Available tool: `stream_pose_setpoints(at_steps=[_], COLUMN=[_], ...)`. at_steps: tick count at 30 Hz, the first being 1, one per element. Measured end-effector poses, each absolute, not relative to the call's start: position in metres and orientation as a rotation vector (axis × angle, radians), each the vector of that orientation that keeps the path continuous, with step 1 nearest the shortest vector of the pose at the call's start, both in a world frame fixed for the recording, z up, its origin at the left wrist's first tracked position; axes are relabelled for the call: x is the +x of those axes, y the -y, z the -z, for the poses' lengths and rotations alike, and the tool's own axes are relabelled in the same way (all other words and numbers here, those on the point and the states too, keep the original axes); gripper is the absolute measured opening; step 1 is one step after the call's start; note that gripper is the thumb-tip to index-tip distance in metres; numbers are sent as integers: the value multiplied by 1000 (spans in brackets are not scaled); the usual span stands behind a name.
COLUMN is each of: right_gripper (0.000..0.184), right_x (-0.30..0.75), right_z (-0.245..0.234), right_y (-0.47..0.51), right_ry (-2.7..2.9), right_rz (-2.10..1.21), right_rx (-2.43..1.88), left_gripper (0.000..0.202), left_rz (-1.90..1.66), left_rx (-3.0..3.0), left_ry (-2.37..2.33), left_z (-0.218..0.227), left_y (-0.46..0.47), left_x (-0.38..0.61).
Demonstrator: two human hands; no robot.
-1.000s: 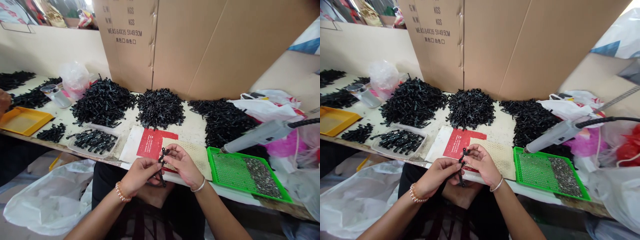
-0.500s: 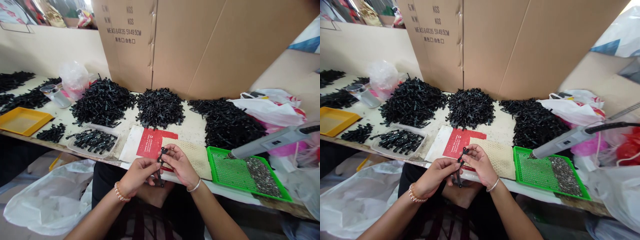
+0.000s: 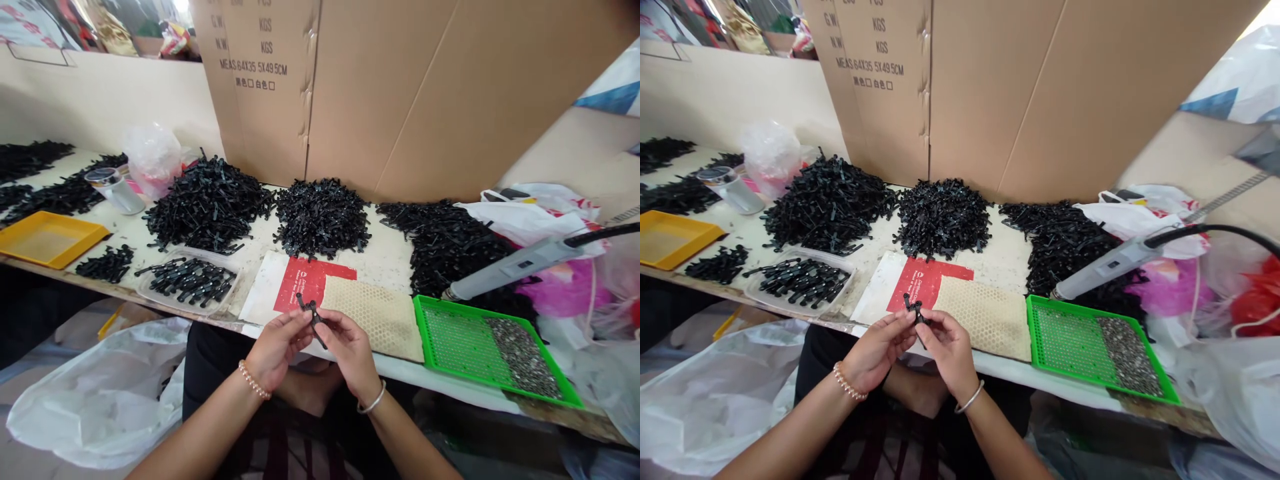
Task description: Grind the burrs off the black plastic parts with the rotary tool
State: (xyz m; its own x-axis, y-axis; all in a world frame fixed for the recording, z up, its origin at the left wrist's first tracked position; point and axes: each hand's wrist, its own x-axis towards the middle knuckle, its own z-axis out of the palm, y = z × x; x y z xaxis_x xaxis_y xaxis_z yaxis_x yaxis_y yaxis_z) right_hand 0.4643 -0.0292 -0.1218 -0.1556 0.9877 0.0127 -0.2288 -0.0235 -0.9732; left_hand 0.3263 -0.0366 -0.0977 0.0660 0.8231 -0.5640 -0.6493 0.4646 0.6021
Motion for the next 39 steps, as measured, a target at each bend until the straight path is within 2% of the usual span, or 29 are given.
stream_pose_setpoints(at_steps=[4,11,14,16,19,21,22,25,28,32,39], right_gripper=[21,22,25,33,60,73,73,50,33,39,36], right_x=[472,490,518,547,592,614,620,627,627,634,643], right_z=[131,138,127,115,95,83,79,68,65,81,114], right_y=[38,47,43,31,-1,-26,-37,-59,-66,-75,-87], right_ry=[1303,1455,1570,1468,1166,1122,1134,1200,1203,1023,833], right_rz=[-1184,-982,-748,-460,-191,-269,-366,-593,-622,-657,-717], right_rx=[-982,-1070,-1110,-1158,-1179,-1184,-1177,-1173,-1184,-1166,-1104], left_gripper=[19,33,32,30,27,26,26,27,30,33,35], left_rz=[-1011,-965,-951,-914,-848,-796,-772,-725,-674,-610,-560], left_rx=[136,300,345,372,455,526,561,640,663,709,733], left_ry=[-946,-1008,-1077,-1096,-1082,-1070,-1063,-1035,-1033,-1035,-1027], left_z=[100,104,106,104,96,90,88,90,100,117,122], left_y=[39,44,36,24,0,-17,-25,-44,-54,-55,-55], left_x=[328,347,358,367,383,399,408,437,459,469,467])
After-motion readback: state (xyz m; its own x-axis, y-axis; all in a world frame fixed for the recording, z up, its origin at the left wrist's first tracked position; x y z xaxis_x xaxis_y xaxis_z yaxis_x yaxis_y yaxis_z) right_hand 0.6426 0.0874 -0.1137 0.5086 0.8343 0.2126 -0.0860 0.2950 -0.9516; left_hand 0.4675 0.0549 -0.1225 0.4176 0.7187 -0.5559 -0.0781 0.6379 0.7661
